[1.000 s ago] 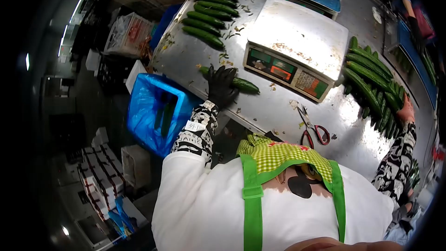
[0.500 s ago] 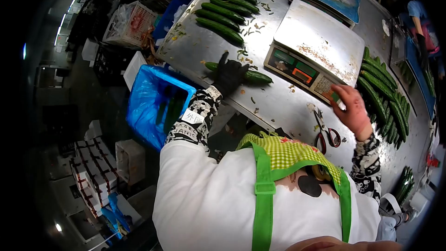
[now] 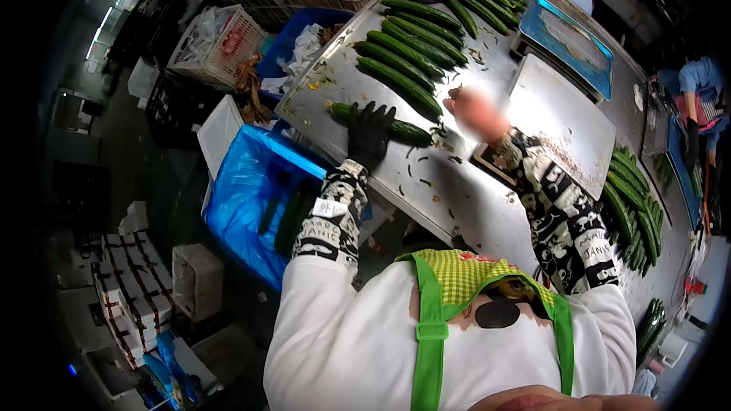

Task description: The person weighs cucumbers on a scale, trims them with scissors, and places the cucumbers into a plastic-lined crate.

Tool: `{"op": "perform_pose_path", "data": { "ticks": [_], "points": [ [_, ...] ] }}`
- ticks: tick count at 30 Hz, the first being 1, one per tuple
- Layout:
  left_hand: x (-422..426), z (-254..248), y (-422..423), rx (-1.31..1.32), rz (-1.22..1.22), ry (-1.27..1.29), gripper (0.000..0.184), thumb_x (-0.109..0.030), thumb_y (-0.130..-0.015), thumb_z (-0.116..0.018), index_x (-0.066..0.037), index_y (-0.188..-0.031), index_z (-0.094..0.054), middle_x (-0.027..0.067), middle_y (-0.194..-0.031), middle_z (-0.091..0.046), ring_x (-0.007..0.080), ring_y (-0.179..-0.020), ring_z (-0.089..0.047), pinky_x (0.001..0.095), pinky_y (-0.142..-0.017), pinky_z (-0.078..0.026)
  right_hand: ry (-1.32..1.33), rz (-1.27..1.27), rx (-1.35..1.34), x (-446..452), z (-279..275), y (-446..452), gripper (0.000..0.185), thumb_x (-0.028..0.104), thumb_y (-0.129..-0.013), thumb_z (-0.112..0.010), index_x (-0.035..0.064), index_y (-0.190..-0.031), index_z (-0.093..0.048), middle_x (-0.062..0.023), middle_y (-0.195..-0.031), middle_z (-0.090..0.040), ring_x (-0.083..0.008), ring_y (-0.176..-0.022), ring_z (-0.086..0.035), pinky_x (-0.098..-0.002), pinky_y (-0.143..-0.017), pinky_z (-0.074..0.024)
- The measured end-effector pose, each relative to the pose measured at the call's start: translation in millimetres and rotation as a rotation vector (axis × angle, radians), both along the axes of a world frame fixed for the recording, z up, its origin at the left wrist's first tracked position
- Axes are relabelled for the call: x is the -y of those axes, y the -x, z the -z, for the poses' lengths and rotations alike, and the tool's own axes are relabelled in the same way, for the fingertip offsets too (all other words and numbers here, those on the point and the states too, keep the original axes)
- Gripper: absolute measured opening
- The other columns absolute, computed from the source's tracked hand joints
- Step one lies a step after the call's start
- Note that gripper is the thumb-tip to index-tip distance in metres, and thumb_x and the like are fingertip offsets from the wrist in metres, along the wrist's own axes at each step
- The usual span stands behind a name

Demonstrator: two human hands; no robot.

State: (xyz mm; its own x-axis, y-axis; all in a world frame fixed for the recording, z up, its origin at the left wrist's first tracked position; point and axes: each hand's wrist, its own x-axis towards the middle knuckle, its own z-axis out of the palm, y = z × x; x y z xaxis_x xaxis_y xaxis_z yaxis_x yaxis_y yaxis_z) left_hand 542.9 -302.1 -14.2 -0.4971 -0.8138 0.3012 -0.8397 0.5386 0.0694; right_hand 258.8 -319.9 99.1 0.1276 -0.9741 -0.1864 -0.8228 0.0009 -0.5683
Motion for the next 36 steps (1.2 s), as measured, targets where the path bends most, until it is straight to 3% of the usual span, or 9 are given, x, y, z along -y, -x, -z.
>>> {"op": "perform_pose_path", "data": {
  "ticks": [1,3,12,18,22,25,30,33,36],
  "points": [
    [0.4,0.4,-0.3,-0.017,0.004,-0.027,0.072,-0.023,-0.080,-0.069,-0.020,-0.148,-0.045,0.0081,-0.141,-0.051,0.0343,-0.140,-0.037,0.0650,-0.120,-0.013,0.422,-0.005,0.070,22.5,73.0,0.4,0.043,0.043,-0.097,-0.058,0.0038,-0.100,-0.075,-0.0165,-0.081,-0.071,-0.0311,-0.077,-0.068,-0.0419,-0.070,-0.0537],
    [3.2,0.9,-2.4,-0.041,0.031,-0.022,0.074,-0.024,-0.079,-0.071,-0.015,-0.147,-0.044,0.0103,-0.144,-0.047,0.0351,-0.142,-0.032,0.0649,-0.121,-0.011,-0.003,0.201,-0.351,45.8,24.0,-36.4,0.033,0.036,-0.098,-0.063,0.0082,-0.083,-0.072,-0.0072,-0.076,-0.069,-0.0223,-0.061,-0.065,-0.0363,-0.054,-0.0545],
    [2.4,-13.7,-6.6,-0.111,0.023,-0.125,0.074,-0.022,-0.081,-0.072,-0.012,-0.148,-0.043,0.0117,-0.145,-0.046,0.0344,-0.143,-0.032,0.0627,-0.122,-0.011,-0.222,-0.004,-0.397,106.0,35.3,-83.4,0.050,0.055,-0.091,-0.060,0.0088,-0.076,-0.067,-0.0052,-0.068,-0.063,-0.0201,-0.056,-0.058,-0.0378,-0.052,-0.0480],
    [7.7,-12.6,-7.7,-0.154,0.045,-0.127,0.069,-0.025,-0.083,-0.069,-0.011,-0.146,-0.045,0.0120,-0.143,-0.048,0.0335,-0.142,-0.034,0.0618,-0.122,-0.009,-0.140,0.031,-0.383,118.3,36.4,-83.6,0.061,0.068,-0.087,-0.058,0.0092,-0.071,-0.063,-0.0038,-0.062,-0.058,-0.0187,-0.053,-0.053,-0.0389,-0.050,-0.0436],
    [8.5,-15.2,-13.1,-0.197,0.053,-0.132,0.069,-0.025,-0.081,-0.069,-0.012,-0.145,-0.046,0.0113,-0.143,-0.048,0.0320,-0.140,-0.036,0.0609,-0.122,-0.012,0.126,0.076,-0.280,91.0,32.4,-82.9,0.069,0.076,-0.084,-0.057,0.0094,-0.068,-0.060,-0.0028,-0.059,-0.055,-0.0177,-0.051,-0.050,-0.0395,-0.049,-0.0407],
    [6.6,-7.9,-17.9,-0.195,0.061,-0.116,0.068,-0.023,-0.077,-0.067,-0.012,-0.141,-0.050,0.0106,-0.140,-0.050,0.0317,-0.138,-0.038,0.0596,-0.120,-0.018,0.083,-0.178,-0.240,70.6,55.9,-68.9,0.077,0.082,-0.082,-0.057,0.0092,-0.058,-0.053,-0.0012,-0.050,-0.047,-0.0158,-0.046,-0.043,-0.0400,-0.045,-0.0339],
    [8.1,-6.3,-26.3,-0.426,0.119,0.027,0.045,-0.014,-0.078,-0.065,-0.012,-0.123,-0.062,0.0089,-0.126,-0.059,0.0327,-0.124,-0.051,0.0560,-0.115,-0.029,0.132,-0.234,0.202,-13.3,61.7,-59.1,0.064,0.072,-0.081,-0.064,0.0090,-0.073,-0.057,-0.0024,-0.064,-0.052,-0.0171,-0.057,-0.049,-0.0378,-0.054,-0.0393],
    [4.3,-5.1,-37.6,-0.580,-0.133,0.162,0.034,-0.011,-0.081,-0.066,-0.011,-0.114,-0.065,0.0101,-0.117,-0.062,0.0320,-0.115,-0.056,0.0525,-0.107,-0.037,0.214,-0.193,0.339,-24.1,71.8,-57.9,0.059,0.067,-0.081,-0.068,0.0089,-0.082,-0.060,-0.0031,-0.073,-0.055,-0.0180,-0.064,-0.052,-0.0364,-0.059,-0.0425],
    [12.2,-1.2,-62.9,-0.564,-0.553,0.340,0.034,-0.023,-0.090,-0.068,-0.005,-0.118,-0.064,0.0150,-0.104,-0.067,0.0374,-0.095,-0.062,0.0488,-0.084,-0.048,0.319,-0.139,0.419,-19.8,82.6,-53.9,0.055,0.062,-0.080,-0.072,0.0088,-0.091,-0.062,-0.0038,-0.081,-0.058,-0.0188,-0.070,-0.055,-0.0351,-0.064,-0.0457]
  ]
}}
